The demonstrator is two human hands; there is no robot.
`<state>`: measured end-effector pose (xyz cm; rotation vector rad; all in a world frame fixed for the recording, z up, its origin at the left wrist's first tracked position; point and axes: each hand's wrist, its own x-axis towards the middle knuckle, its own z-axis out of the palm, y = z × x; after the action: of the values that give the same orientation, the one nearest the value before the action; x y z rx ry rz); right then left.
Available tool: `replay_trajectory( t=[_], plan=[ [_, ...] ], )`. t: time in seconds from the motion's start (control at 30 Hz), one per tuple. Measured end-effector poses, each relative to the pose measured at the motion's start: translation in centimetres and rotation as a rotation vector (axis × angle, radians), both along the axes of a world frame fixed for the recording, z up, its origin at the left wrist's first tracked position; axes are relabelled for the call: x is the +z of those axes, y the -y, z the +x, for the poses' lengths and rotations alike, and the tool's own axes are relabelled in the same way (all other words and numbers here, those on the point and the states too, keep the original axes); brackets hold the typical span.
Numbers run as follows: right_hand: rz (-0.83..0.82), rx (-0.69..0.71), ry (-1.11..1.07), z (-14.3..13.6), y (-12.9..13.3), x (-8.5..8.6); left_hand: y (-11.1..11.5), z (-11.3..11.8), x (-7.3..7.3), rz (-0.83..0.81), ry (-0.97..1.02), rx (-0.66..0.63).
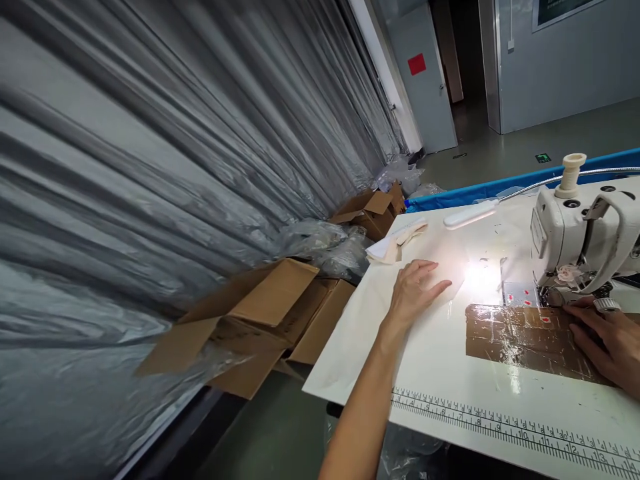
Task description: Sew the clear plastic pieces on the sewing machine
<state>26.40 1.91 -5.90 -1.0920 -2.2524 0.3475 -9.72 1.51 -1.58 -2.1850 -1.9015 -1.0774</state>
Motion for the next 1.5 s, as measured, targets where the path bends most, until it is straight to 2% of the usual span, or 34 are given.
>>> replay_trajectory(
  t=[0.17,0.27,0.33,0.43,0.53,0.57,0.6,0.63,0.73,0.8,0.9,1.0,1.07,1.13,1.2,1.3,1.4,1.5],
  plan=[
    [0.015,-0.057,0.015,-0.3,0.0,-0.2,-0.1,0.8,-0.9,-0.001,-0.141,-0.044],
    [0.045,-0.05,0.009,-0.4,-0.1,-0.3,-0.1,1.4,-0.3,0.049,-0.104,-0.047],
    [0.061,-0.055,0.018,-0.4,0.0,-0.3,0.2,2.5,0.4,0.057,-0.044,-0.095],
    [0.046,-0.086,0.048,-0.6,0.2,0.1,1.3,5.6,1.1,-0.082,0.081,-0.316],
    [0.014,-0.083,0.071,-0.8,0.3,0.8,2.3,8.4,1.2,-0.301,0.129,-0.688],
    [0.0,-0.073,0.075,-0.8,0.3,1.0,2.5,8.9,1.1,-0.331,0.134,-0.762],
    [-0.018,-0.067,0.076,-0.8,0.4,1.3,2.6,9.1,1.0,-0.33,0.138,-0.779],
    [-0.035,-0.066,0.078,-0.8,0.4,1.5,2.5,9.0,0.9,-0.302,0.143,-0.739],
    [-0.06,-0.071,0.086,-0.8,0.5,1.9,1.7,7.6,0.3,-0.207,0.117,-0.492],
    [-0.064,-0.072,0.089,-0.8,0.6,2.2,1.1,6.6,-0.1,-0.197,0.06,-0.414],
    [-0.074,-0.063,0.076,-0.9,0.8,2.5,0.7,5.8,-0.7,-0.209,-0.001,-0.423],
    [-0.099,-0.049,0.062,-1.0,0.8,2.8,0.6,6.0,-1.0,-0.18,-0.014,-0.433],
    [-0.119,-0.043,0.039,-1.0,0.8,3.0,0.7,6.4,-0.9,-0.138,0.014,-0.415],
    [-0.145,-0.003,-0.014,-1.0,0.8,3.4,1.0,6.9,-0.5,-0.131,0.128,-0.377],
    [-0.21,0.079,-0.098,-1.0,1.0,4.0,1.5,7.7,0.2,-0.229,0.344,-0.354],
    [-0.462,0.211,-0.206,-1.2,1.6,4.9,2.8,9.3,1.2,-0.484,0.64,-0.363],
    [-0.682,0.305,-0.243,-1.7,2.5,6.1,4.6,11.4,2.1,-0.673,0.761,-0.444],
    [-0.701,0.414,-0.235,-2.2,3.4,7.3,5.9,13.0,2.8,-0.753,0.841,-0.548]
  ],
)
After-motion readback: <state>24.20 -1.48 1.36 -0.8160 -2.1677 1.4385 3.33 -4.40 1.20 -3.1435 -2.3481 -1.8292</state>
